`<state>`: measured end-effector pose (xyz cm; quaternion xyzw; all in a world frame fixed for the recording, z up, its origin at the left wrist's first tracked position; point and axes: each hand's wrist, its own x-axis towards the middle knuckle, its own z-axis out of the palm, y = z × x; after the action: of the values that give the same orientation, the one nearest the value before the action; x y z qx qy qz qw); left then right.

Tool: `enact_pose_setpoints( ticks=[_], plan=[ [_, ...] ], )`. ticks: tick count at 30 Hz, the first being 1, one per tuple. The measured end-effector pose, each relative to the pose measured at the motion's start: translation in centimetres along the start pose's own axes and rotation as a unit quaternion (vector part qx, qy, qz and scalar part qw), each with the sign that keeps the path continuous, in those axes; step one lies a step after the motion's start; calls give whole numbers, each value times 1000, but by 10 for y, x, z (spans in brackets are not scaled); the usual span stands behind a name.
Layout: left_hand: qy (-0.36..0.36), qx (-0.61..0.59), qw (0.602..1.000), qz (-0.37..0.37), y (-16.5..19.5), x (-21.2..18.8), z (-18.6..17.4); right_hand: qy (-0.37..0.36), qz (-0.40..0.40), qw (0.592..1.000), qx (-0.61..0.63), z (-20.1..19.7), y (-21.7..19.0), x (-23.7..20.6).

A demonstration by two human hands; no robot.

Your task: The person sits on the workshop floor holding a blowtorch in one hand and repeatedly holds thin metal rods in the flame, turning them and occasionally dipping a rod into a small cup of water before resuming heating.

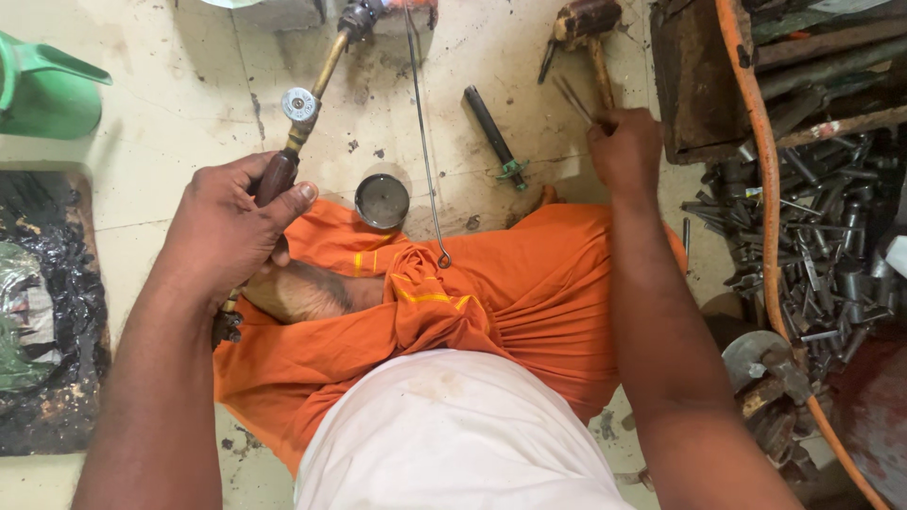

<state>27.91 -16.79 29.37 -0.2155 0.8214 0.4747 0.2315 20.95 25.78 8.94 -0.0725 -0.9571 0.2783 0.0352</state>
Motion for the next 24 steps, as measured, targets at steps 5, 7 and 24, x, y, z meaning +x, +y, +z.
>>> enact_pose_setpoints(
  ticks=[5, 7, 24],
  plan=[
    [3, 27, 1000, 12, -3, 1, -2, 0, 26, 998, 61, -2, 6, 0],
    [2, 30, 999, 12, -7, 0, -4, -31, 96, 984, 147, 1, 4, -1],
    [0, 21, 1000, 16, -10, 9, -7, 20, 221, 917, 332, -25, 18, 1]
  ],
)
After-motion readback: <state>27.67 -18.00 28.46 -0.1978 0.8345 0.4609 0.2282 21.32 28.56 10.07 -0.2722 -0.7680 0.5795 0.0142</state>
